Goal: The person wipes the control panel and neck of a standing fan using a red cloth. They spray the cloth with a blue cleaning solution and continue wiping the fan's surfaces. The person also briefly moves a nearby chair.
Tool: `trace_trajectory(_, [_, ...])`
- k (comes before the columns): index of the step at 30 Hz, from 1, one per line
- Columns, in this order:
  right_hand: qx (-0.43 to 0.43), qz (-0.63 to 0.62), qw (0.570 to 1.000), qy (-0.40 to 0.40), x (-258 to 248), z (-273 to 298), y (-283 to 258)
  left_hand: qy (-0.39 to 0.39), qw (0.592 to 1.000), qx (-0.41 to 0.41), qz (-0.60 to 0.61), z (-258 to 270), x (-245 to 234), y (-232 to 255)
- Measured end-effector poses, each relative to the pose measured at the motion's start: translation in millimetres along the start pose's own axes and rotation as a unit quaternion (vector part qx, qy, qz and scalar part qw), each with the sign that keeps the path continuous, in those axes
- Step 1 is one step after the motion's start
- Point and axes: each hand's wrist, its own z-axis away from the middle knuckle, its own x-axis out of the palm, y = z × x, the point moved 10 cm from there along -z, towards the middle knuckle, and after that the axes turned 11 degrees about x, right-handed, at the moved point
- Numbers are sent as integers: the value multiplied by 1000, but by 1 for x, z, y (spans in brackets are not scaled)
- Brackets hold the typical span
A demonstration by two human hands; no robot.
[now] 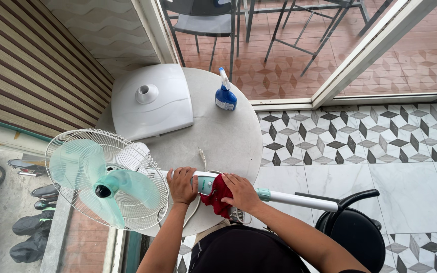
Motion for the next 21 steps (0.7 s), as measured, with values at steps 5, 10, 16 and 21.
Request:
trace_trajectory(5, [-13, 10, 1000, -16, 7, -21, -26, -2, 1000, 3, -10, 1, 1, -1])
trace_trajectory(10, [-39, 9, 999, 9, 16, -46, -67, -1, 1000, -1, -3, 2, 0, -2])
trace_trajectory(16, [-53, -10, 998, 34, 11, -39, -57, -2, 1000, -4, -1, 1, 3, -2])
trace_trajectory(21, [-17, -15, 1000, 4, 9, -6, -8, 4, 1000, -6, 10, 5, 3, -2])
